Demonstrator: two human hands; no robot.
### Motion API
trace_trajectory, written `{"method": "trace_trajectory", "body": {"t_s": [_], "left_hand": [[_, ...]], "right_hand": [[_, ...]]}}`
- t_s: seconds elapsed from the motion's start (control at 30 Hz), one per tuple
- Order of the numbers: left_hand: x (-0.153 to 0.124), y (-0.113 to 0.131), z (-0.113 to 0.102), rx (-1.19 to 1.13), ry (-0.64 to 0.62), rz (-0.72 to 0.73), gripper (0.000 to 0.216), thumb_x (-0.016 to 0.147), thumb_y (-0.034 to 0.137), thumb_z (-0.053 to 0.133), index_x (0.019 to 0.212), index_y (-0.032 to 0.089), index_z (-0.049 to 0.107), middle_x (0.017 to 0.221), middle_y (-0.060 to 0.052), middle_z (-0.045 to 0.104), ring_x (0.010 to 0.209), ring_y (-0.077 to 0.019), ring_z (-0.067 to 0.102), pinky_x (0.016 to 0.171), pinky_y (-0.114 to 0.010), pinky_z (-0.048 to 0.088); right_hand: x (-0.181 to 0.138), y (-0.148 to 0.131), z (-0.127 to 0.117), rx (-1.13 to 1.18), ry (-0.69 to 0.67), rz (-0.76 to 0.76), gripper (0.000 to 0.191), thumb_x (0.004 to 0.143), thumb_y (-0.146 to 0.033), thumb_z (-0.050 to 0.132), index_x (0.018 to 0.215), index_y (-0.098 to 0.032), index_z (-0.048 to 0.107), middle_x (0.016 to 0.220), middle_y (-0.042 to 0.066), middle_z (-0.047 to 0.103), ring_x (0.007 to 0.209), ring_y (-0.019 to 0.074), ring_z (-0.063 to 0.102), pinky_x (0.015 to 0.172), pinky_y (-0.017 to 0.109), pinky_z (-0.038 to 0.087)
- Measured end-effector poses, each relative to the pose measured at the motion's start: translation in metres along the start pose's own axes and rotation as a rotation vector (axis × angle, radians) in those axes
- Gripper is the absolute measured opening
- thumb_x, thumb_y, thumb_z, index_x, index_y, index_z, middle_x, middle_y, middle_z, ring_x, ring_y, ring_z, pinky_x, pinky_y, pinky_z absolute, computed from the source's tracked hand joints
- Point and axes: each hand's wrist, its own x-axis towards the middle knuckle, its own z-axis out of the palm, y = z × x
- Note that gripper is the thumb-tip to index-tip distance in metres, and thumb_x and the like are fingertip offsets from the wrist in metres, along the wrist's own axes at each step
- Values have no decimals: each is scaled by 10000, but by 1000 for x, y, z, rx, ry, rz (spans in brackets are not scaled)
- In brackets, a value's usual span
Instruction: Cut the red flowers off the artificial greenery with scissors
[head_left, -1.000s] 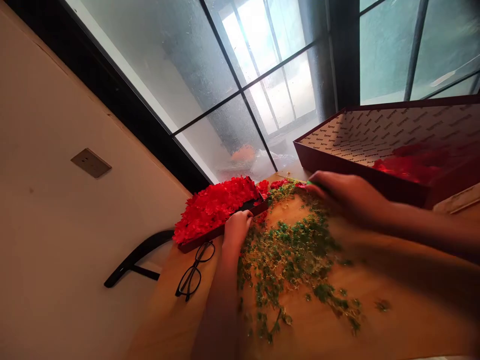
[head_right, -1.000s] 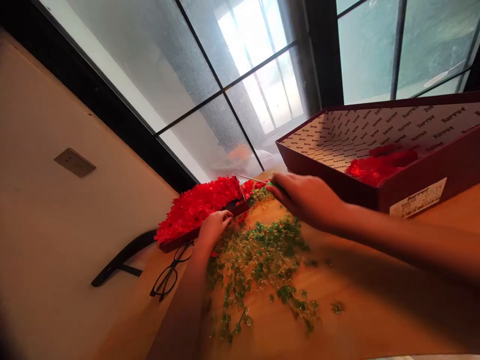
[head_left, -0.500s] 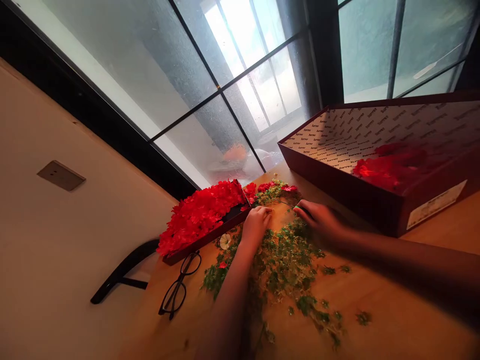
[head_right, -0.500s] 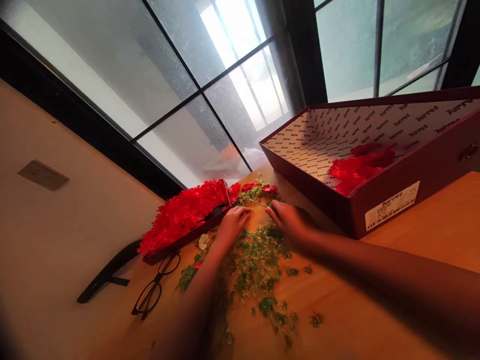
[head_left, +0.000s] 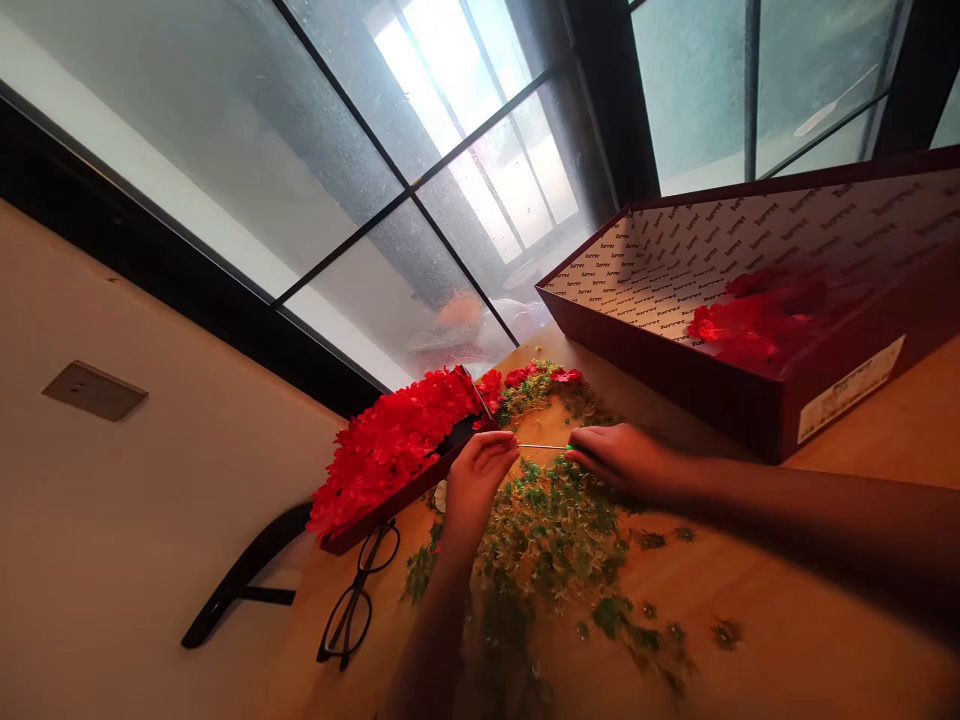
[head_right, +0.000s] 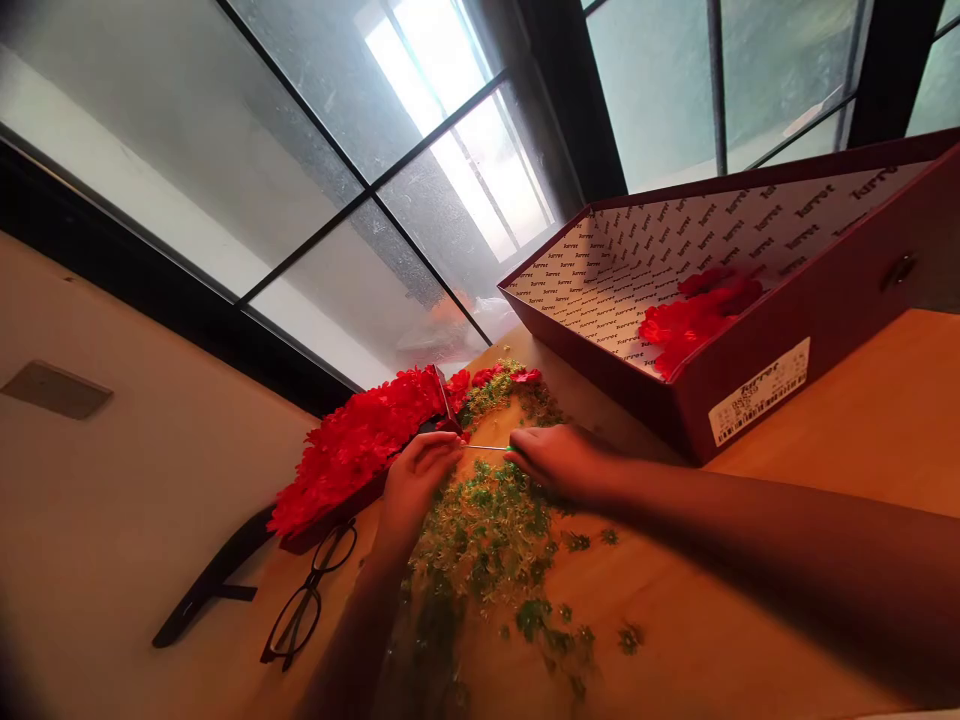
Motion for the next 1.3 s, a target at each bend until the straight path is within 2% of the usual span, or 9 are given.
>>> {"method": "trace_trajectory", "body": {"t_s": [0.23,0.6,0.7,0.8,0.9,1.0,1.13,1.3], "left_hand": [[0,2,5,-6,57,-12,211,621,213,604,811,147,542,846,-44,633,855,-152,585,823,-303,430],[1,-3,5,11,45,23,194,644,227,591,817,150,551,845,-50,633,848,-163,586,801,-313,443],[-1,-5,5,220,34,163,159,689,238,555,830,165,568,869,-51,624,851,-162,575,798,-325,439],[-8,-4,11,551,-2,461,139,720,224,528,834,188,597,867,-45,615,905,-168,532,859,-357,384],[-16,-1,21,670,-84,664,153,743,185,500,869,178,588,849,-45,624,903,-153,521,901,-357,347],[-19,3,26,641,-123,659,170,754,177,487,904,182,566,872,-32,633,900,-137,529,918,-347,337],[-20,5,25,621,-158,580,190,764,182,475,933,211,557,919,-9,627,941,-121,519,952,-345,299],[-19,5,27,628,-50,658,148,752,229,500,878,212,576,841,3,648,872,-121,546,949,-352,292]], "right_hand": [[-1,0,-2,-4,21,1,285,854,-341,270,720,-169,454,660,24,550,541,107,473,490,203,248],[-1,2,3,-109,36,14,277,849,-345,285,733,-172,467,689,23,577,540,107,485,472,219,200],[0,1,3,-136,23,2,280,852,-333,282,737,-169,478,689,24,584,532,108,490,464,222,193],[0,-3,1,-189,-25,0,283,846,-329,301,733,-162,499,692,34,596,536,120,507,463,230,192],[-2,-5,0,-219,-67,-72,262,840,-310,320,772,-149,517,726,53,606,586,142,535,479,235,217],[-6,-5,-2,-158,-34,-166,258,843,-297,300,821,-141,504,756,54,597,631,146,543,514,231,267],[-7,-3,-2,-91,8,-171,217,832,-281,312,815,-140,476,738,48,576,629,139,534,532,224,304],[-7,-4,-3,-11,-17,-168,225,848,-281,276,801,-151,454,715,46,563,623,137,531,541,219,330]]}}
